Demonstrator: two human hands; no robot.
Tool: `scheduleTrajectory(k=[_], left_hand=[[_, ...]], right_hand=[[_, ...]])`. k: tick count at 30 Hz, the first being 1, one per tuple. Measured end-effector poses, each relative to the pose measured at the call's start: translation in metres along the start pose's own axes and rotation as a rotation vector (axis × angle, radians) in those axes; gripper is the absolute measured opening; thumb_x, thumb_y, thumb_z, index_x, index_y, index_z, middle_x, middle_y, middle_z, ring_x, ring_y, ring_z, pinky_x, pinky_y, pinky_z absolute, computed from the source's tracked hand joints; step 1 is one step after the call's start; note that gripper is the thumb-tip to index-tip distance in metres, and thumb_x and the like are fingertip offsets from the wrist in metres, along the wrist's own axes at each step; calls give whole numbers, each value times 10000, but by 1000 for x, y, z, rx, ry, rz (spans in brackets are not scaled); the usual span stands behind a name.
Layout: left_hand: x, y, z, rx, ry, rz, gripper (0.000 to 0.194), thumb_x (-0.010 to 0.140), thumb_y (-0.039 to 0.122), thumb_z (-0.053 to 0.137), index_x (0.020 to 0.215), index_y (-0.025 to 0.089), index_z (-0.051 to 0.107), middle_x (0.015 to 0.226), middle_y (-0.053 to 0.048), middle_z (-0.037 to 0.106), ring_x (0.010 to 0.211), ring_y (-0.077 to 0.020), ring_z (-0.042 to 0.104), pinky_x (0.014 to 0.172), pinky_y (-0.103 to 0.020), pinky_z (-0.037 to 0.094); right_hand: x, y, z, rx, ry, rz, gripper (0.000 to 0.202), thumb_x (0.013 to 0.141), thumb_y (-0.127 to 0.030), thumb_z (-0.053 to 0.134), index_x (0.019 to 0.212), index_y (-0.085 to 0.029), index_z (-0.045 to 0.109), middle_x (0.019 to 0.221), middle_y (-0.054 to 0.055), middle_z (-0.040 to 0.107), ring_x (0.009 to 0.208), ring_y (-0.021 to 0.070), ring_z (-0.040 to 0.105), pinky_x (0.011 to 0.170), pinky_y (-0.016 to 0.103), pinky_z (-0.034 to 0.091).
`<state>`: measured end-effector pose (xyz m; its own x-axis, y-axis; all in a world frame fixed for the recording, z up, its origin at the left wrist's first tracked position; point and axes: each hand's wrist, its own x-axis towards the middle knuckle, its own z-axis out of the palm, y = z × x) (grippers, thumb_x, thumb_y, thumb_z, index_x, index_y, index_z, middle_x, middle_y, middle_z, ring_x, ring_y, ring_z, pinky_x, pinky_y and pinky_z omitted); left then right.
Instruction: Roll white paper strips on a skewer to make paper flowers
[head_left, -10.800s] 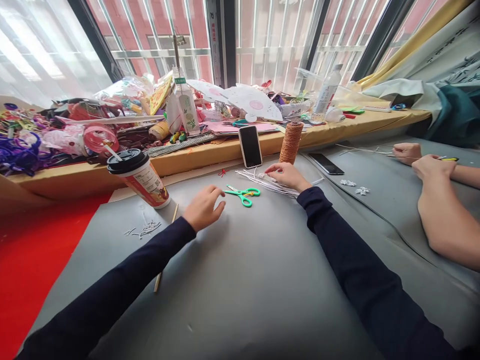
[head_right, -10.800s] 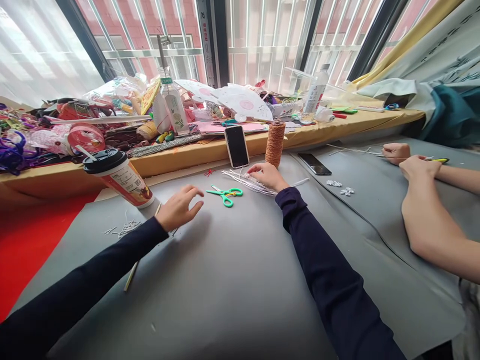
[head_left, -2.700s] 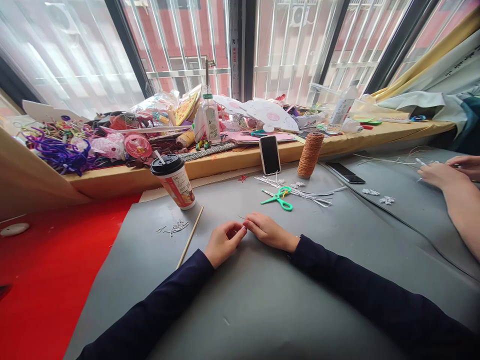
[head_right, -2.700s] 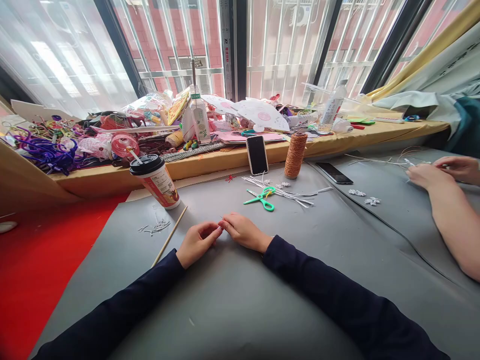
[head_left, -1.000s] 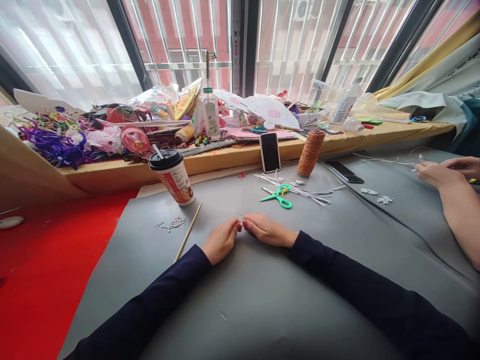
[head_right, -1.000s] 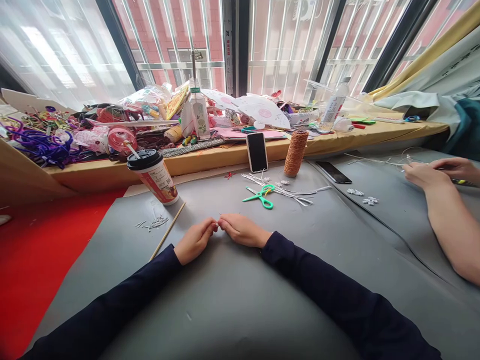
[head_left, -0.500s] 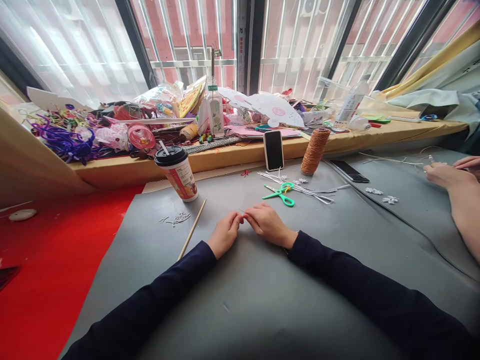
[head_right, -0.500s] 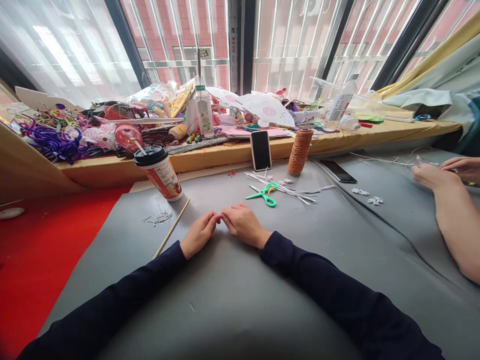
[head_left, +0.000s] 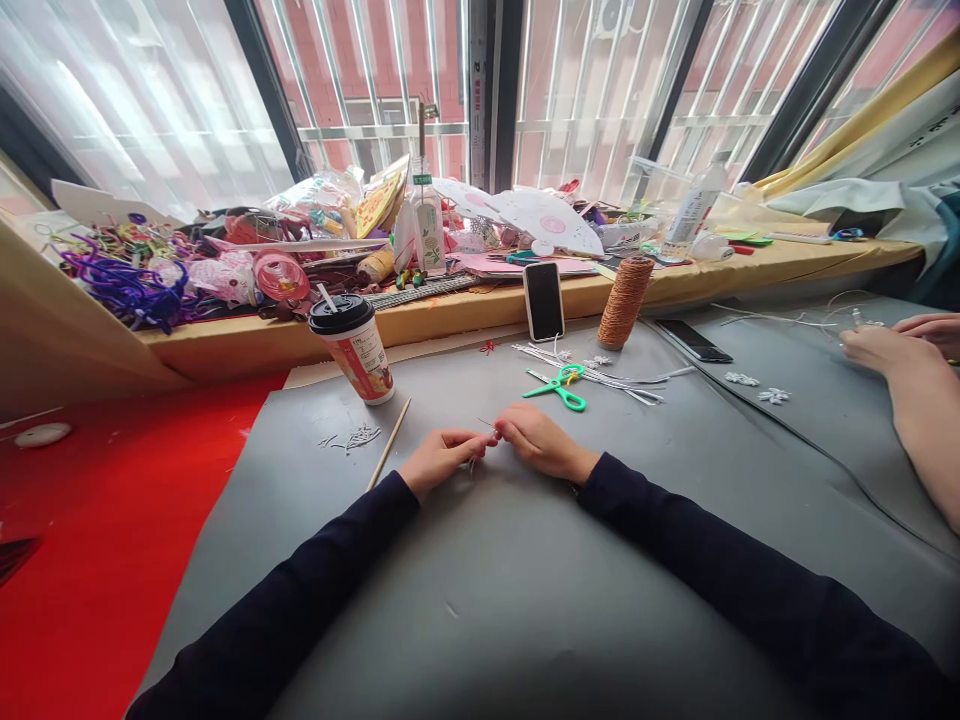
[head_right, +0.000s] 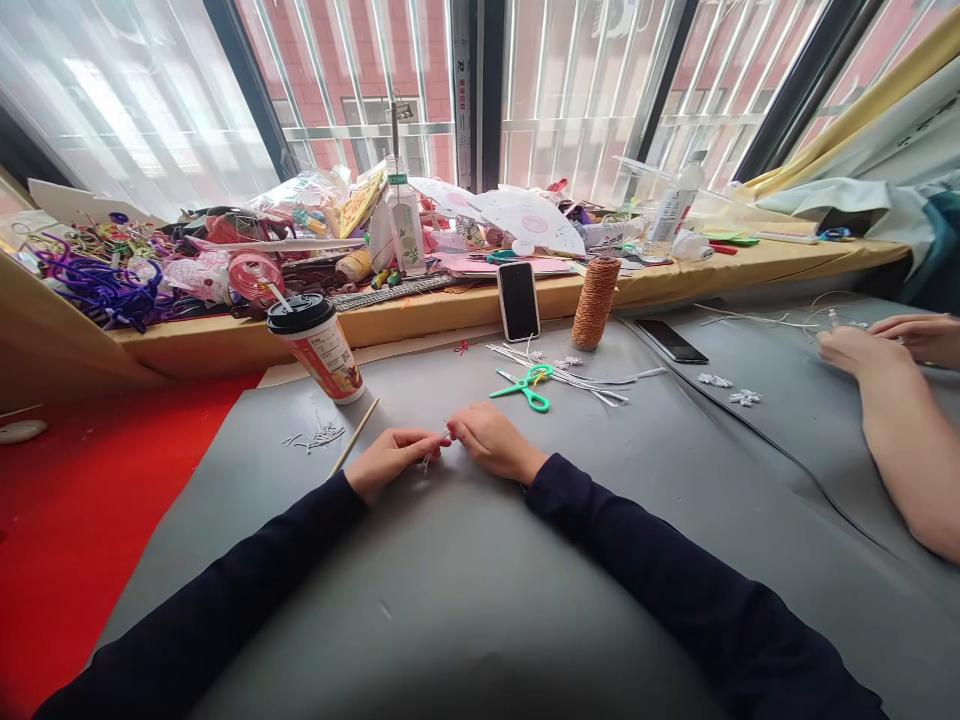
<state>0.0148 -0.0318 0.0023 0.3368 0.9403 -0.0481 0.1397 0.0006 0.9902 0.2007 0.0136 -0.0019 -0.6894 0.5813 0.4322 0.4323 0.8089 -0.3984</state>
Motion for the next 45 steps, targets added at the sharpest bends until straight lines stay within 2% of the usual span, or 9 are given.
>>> scheduleTrajectory(k=[4, 8, 17, 22, 28, 31, 35, 40, 45], left_hand=[[3, -6, -2, -246, 63, -106, 409, 692, 435, 592, 937, 111, 643, 705, -52, 583, 648, -112, 534, 673, -263, 419], [5, -10, -2, -317, 107, -104, 378, 662, 400, 636, 905, 110, 649, 717, -52, 587, 655, -104, 539, 694, -262, 430], [5, -10, 0, -399, 155, -63, 323, 644, 324, 673, 875, 100, 633, 841, -85, 611, 773, -151, 579, 789, -323, 428], [3, -3, 2, -500, 172, -50, 320, 641, 310, 680, 876, 104, 611, 779, -52, 584, 678, -113, 568, 672, -260, 433], [-7, 6, 1, -758, -211, 32, 325, 680, 449, 608, 651, 141, 510, 499, 78, 269, 373, -11, 234, 412, -181, 225], [-10, 1, -1, -735, -439, 107, 499, 512, 595, 648, 542, 150, 425, 468, 81, 228, 376, -25, 213, 418, -201, 216], [-9, -10, -5, -678, -649, 105, 530, 383, 599, 706, 492, 159, 431, 417, 83, 217, 350, -29, 207, 407, -219, 212], [-10, -13, -8, -636, -687, 11, 518, 298, 588, 734, 432, 166, 465, 380, 64, 243, 335, -35, 234, 399, -240, 203], [-13, -11, -7, -577, -592, -89, 540, 203, 599, 732, 397, 174, 462, 369, 73, 198, 325, -35, 226, 389, -249, 191]], right_hand=[[0, 8, 2, -56, 113, 113, 210, 860, -280, 378, 879, -178, 561, 852, 43, 582, 823, 157, 475, 767, 295, 350], [-1, 18, 7, -137, 71, 133, 162, 796, -285, 488, 868, -181, 589, 879, 58, 562, 848, 176, 474, 775, 312, 367], [-2, 19, 9, -208, 35, 118, 138, 822, -234, 446, 820, -172, 569, 857, 56, 547, 837, 169, 467, 769, 307, 369], [-1, 14, 10, -183, 54, 127, 133, 830, -233, 429, 825, -173, 548, 848, 53, 547, 821, 164, 463, 756, 304, 366], [-2, 7, 11, -135, 49, 103, 123, 819, -213, 430, 858, -181, 542, 855, 46, 549, 825, 166, 459, 759, 307, 360], [-3, 7, 11, -140, 34, 103, 123, 809, -209, 438, 852, -184, 550, 874, 51, 540, 844, 172, 456, 771, 313, 356], [-4, 7, 10, -142, 13, 101, 136, 807, -202, 435, 854, -188, 561, 881, 53, 533, 853, 172, 454, 779, 312, 354], [-4, 6, 9, -150, 13, 96, 134, 807, -203, 438, 855, -188, 562, 882, 56, 526, 858, 173, 453, 783, 311, 353], [-4, 7, 8, -152, 3, 86, 134, 806, -201, 442, 857, -188, 565, 881, 60, 528, 857, 176, 457, 784, 317, 352]])
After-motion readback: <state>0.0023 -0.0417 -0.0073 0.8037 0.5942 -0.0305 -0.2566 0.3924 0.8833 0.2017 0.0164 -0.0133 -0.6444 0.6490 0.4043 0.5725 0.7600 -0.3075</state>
